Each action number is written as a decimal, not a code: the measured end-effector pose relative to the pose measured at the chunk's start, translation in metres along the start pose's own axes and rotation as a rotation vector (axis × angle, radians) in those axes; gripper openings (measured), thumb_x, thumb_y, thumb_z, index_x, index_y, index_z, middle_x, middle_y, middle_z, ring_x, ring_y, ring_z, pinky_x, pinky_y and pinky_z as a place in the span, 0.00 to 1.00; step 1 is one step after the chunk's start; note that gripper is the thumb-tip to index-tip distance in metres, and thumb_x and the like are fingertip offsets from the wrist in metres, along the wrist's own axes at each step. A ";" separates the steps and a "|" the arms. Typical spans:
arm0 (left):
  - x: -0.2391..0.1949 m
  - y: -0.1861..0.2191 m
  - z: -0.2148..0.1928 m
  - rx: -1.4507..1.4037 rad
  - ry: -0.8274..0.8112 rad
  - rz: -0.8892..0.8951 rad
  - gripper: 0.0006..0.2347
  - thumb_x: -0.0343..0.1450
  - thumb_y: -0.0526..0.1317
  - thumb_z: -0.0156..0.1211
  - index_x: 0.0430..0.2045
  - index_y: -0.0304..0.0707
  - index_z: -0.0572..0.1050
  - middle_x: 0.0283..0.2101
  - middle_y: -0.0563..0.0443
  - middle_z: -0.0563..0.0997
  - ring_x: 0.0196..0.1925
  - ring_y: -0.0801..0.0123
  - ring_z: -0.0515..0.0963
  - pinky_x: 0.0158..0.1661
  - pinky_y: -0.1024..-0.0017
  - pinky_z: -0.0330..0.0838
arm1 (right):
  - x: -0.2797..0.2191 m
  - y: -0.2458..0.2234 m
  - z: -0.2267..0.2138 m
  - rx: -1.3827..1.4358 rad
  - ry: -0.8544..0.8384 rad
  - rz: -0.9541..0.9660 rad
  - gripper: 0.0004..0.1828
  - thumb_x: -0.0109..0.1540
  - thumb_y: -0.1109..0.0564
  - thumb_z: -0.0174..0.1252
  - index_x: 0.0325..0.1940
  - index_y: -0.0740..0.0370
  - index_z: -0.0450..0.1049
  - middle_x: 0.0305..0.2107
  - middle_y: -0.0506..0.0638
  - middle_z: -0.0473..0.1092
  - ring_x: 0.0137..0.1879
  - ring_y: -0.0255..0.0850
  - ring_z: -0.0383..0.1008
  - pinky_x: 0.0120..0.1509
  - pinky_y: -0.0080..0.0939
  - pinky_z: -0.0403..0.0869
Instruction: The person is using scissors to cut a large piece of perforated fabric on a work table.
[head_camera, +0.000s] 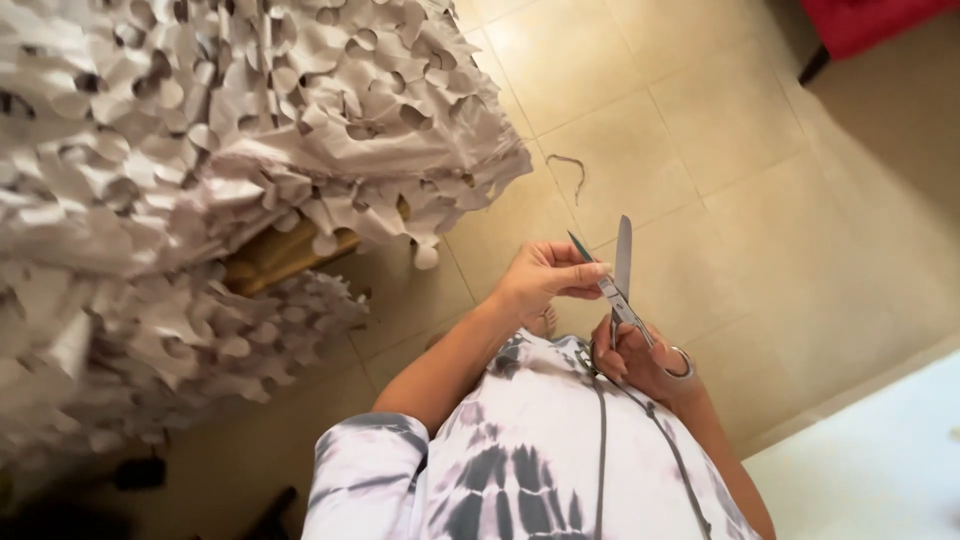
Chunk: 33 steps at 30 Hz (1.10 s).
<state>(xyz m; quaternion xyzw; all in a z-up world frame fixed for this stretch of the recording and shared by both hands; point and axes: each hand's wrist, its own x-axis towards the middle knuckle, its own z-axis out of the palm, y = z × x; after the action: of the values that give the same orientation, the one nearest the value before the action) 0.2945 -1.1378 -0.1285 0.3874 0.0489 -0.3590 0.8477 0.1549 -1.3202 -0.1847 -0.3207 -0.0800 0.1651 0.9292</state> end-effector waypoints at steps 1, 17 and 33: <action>0.003 0.005 0.010 -0.014 0.021 0.015 0.08 0.63 0.29 0.75 0.30 0.24 0.81 0.29 0.35 0.85 0.31 0.54 0.87 0.35 0.62 0.85 | 0.003 -0.018 -0.002 0.004 -0.013 0.026 0.35 0.58 0.36 0.59 0.56 0.67 0.71 0.35 0.70 0.63 0.26 0.41 0.56 0.31 0.42 0.63; 0.019 0.022 0.042 -0.024 0.198 0.140 0.06 0.67 0.31 0.71 0.29 0.25 0.80 0.29 0.33 0.85 0.31 0.52 0.87 0.34 0.59 0.85 | 0.024 -0.142 0.004 -0.638 -0.092 0.230 0.36 0.47 0.35 0.72 0.37 0.72 0.76 0.19 0.50 0.65 0.25 0.31 0.57 0.28 0.33 0.54; 0.067 0.025 -0.058 2.198 0.940 0.946 0.52 0.53 0.36 0.85 0.74 0.43 0.55 0.77 0.35 0.51 0.80 0.49 0.44 0.72 0.33 0.31 | 0.098 -0.063 -0.064 -0.720 0.112 0.177 0.18 0.60 0.53 0.66 0.47 0.69 0.75 0.19 0.50 0.67 0.27 0.36 0.69 0.34 0.33 0.66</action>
<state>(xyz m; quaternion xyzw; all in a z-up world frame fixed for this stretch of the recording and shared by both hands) 0.3712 -1.1251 -0.1778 0.9477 -0.1200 0.2942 0.0304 0.2786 -1.3678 -0.1916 -0.6412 -0.0538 0.1881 0.7420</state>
